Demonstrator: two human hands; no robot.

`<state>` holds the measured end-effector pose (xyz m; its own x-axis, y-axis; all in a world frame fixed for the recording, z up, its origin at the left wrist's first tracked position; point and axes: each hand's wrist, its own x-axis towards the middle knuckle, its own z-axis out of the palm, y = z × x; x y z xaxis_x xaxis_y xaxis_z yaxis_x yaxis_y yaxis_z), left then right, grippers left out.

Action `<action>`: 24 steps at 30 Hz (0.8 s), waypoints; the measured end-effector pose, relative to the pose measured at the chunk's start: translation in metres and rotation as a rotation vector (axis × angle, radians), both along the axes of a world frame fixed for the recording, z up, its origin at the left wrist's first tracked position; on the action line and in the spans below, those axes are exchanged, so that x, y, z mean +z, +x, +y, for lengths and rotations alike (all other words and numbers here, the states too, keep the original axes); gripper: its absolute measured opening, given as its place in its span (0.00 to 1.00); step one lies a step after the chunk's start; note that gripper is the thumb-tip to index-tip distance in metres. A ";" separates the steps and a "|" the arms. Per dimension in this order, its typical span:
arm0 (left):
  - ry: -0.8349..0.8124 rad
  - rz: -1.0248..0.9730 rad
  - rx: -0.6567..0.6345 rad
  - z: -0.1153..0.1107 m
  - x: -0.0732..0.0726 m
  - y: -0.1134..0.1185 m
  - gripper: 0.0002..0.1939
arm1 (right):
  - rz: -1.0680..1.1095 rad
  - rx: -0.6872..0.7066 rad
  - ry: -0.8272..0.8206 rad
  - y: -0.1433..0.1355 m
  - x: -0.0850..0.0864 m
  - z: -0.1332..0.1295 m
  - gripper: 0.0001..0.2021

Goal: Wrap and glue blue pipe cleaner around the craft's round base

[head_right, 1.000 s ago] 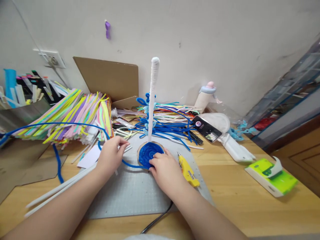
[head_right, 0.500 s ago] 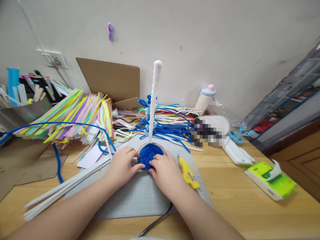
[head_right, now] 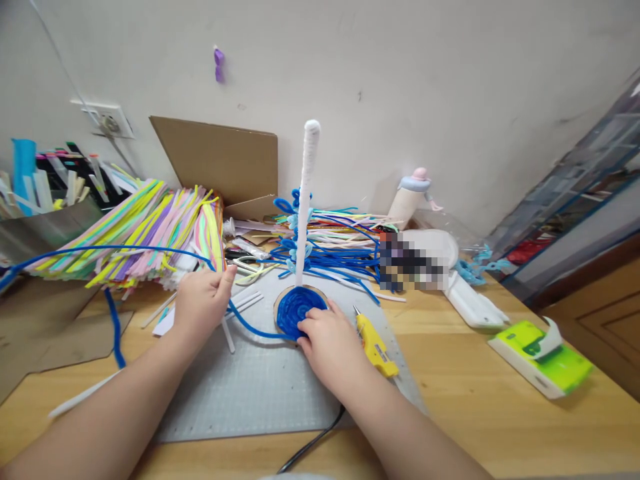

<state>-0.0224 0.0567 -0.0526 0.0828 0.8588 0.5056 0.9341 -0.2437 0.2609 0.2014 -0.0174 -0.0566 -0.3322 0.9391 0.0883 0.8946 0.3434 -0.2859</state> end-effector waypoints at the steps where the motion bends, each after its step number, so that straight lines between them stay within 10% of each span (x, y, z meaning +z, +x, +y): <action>1: -0.011 0.010 -0.048 -0.003 0.000 0.004 0.21 | -0.002 0.000 -0.002 0.000 0.001 0.000 0.10; 6: -0.201 0.052 -0.357 -0.015 -0.011 0.041 0.12 | -0.003 0.007 0.010 -0.002 0.002 0.001 0.10; 24: -0.300 0.111 -0.276 -0.014 -0.024 0.060 0.09 | 0.006 0.003 0.005 -0.001 0.000 0.001 0.10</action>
